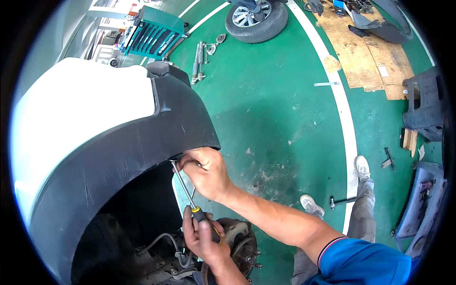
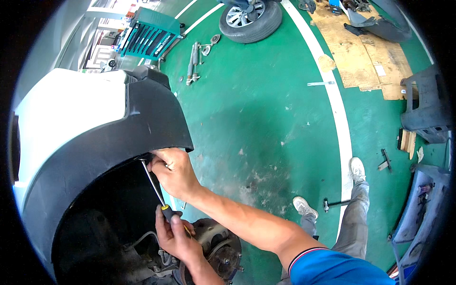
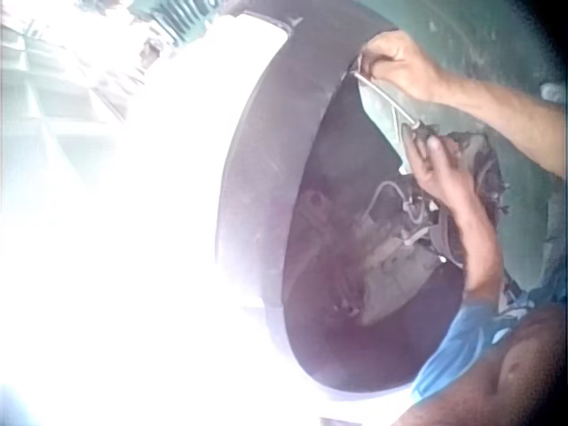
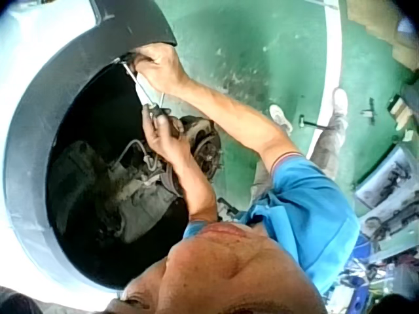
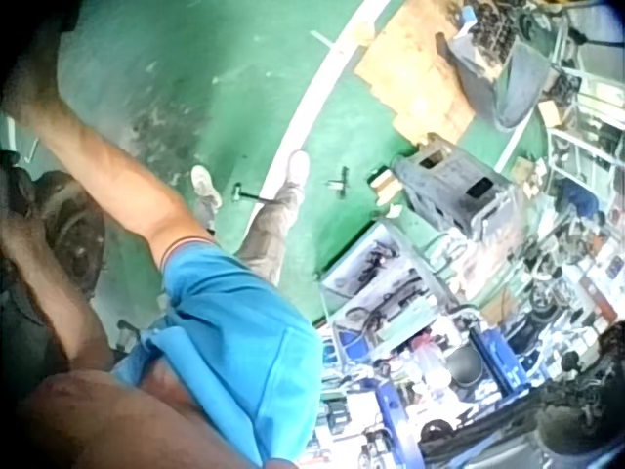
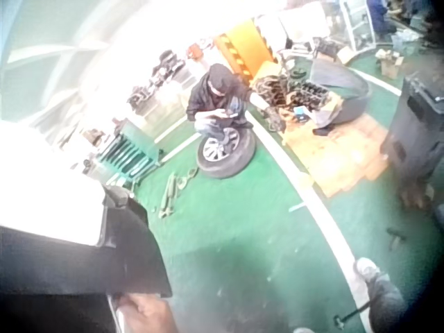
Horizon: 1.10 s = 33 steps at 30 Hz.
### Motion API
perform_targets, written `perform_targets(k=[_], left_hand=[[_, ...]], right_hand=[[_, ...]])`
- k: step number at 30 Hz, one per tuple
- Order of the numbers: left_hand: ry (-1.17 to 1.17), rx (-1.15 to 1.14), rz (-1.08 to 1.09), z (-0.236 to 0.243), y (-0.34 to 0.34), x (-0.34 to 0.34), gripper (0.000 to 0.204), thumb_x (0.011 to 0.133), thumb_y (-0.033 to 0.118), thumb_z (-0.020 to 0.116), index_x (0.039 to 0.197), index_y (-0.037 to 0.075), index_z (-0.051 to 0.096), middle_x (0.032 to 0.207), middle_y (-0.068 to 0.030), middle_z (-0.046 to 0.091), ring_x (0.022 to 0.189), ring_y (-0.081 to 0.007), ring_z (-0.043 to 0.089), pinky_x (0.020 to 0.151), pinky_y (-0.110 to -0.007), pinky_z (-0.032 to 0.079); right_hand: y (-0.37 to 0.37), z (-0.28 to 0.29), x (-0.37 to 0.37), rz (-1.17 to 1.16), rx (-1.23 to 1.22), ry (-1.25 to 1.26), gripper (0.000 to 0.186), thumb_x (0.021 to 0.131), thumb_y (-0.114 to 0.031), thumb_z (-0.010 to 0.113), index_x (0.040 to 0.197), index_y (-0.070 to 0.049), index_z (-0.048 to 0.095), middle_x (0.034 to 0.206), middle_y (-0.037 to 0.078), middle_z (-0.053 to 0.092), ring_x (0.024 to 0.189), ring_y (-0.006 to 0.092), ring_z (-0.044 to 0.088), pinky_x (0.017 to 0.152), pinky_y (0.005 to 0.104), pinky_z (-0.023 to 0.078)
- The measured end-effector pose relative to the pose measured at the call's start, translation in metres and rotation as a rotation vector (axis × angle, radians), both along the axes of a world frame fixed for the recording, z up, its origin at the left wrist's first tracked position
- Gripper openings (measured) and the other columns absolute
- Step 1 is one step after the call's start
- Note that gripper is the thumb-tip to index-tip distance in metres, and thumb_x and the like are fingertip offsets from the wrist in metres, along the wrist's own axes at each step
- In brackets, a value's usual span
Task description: The person installs a black plastic wheel arch liner onto a white car by aligning it and fastening it with screws using a screwdriver. The person repeatedly positions the liner and tightens screws at multiple points along the wheel well.
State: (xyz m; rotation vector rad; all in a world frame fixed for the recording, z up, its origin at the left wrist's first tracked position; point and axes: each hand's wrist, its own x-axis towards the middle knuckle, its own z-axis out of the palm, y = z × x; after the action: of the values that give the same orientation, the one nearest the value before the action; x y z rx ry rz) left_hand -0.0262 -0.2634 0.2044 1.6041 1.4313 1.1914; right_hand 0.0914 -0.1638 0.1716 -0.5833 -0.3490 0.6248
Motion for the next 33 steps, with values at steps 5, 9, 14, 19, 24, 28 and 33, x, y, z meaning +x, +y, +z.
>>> perform_targets(k=[5, 9, 14, 19, 24, 28, 33], left_hand=[[-1.205, -0.904, -0.317, 0.013, 0.006, -0.029, 0.051, 0.103, 0.033, 0.052, 0.142, 0.001, 0.045, 0.096, -0.0081, 0.06, 0.06, -0.011, 0.051, 0.042, -0.021, 0.039], [-0.014, -0.265, -0.089, 0.022, 0.006, -0.008, 0.043, 0.103, 0.031, 0.053, 0.131, -0.001, 0.056, 0.072, -0.0022, 0.057, 0.048, -0.0076, 0.044, 0.044, -0.021, 0.037], [0.401, 0.14, 0.076, 0.008, 0.002, -0.001, 0.035, 0.102, 0.026, 0.055, 0.122, -0.002, 0.062, 0.08, -0.0051, 0.061, 0.056, -0.0084, 0.05, 0.046, -0.021, 0.038], [-1.068, -0.816, -0.076, 0.02, 0.008, -0.03, 0.056, 0.103, 0.047, 0.05, 0.131, -0.001, 0.053, 0.099, -0.0099, 0.057, 0.06, -0.0144, 0.048, 0.044, -0.022, 0.041], [-0.461, -0.527, -0.122, 0.017, 0.007, -0.017, 0.046, 0.103, 0.042, 0.051, 0.112, -0.003, 0.06, 0.071, -0.0041, 0.055, 0.051, -0.0106, 0.045, 0.045, -0.023, 0.036], [0.462, 0.308, 0.222, -0.007, 0.003, 0.003, 0.034, 0.099, 0.025, 0.06, 0.099, -0.007, 0.068, 0.071, -0.0049, 0.059, 0.053, -0.0089, 0.047, 0.046, -0.024, 0.035], [-0.356, -0.34, -0.12, 0.009, 0.003, -0.017, 0.046, 0.103, 0.037, 0.054, 0.129, -0.001, 0.053, 0.088, -0.0073, 0.058, 0.053, -0.0104, 0.048, 0.045, -0.021, 0.035]], right_hand=[[-0.004, 0.004, 0.003, 0.002, -0.03, -0.046, 0.019, 0.079, 0.007, 0.053, 0.088, 0.004, 0.069, 0.072, 0.01, 0.07, 0.066, 0.0187, 0.067, 0.062, 0.0322, 0.051], [-0.002, 0.006, 0.001, 0.018, -0.01, 0.022, 0.016, 0.079, 0.007, 0.053, 0.084, 0.004, 0.068, 0.07, 0.011, 0.068, 0.065, 0.0197, 0.066, 0.062, 0.0328, 0.05], [-0.004, 0.007, 0.005, -0.002, -0.036, -0.01, 0.018, 0.077, 0.009, 0.052, 0.085, 0.005, 0.068, 0.071, 0.011, 0.068, 0.066, 0.0207, 0.066, 0.063, 0.0329, 0.05], [-0.003, 0.007, 0.003, -0.024, -0.033, 0.007, 0.019, 0.076, 0.009, 0.053, 0.087, 0.004, 0.069, 0.073, 0.012, 0.068, 0.067, 0.0216, 0.067, 0.064, 0.0328, 0.051], [0.001, 0.004, -0.005, -0.074, -0.068, -0.037, 0.025, 0.077, 0.009, 0.054, 0.095, 0.003, 0.069, 0.075, 0.011, 0.069, 0.069, 0.0211, 0.067, 0.066, 0.0325, 0.051], [0.002, 0.001, -0.011, -0.085, -0.074, -0.063, 0.026, 0.077, 0.009, 0.055, 0.098, 0.003, 0.069, 0.076, 0.012, 0.07, 0.072, 0.0218, 0.067, 0.067, 0.0339, 0.052], [0.002, -0.001, -0.007, -0.13, -0.061, -0.094, 0.031, 0.078, 0.005, 0.054, 0.104, 0.003, 0.069, 0.076, 0.016, 0.069, 0.07, 0.03, 0.067, 0.068, 0.039, 0.051]])
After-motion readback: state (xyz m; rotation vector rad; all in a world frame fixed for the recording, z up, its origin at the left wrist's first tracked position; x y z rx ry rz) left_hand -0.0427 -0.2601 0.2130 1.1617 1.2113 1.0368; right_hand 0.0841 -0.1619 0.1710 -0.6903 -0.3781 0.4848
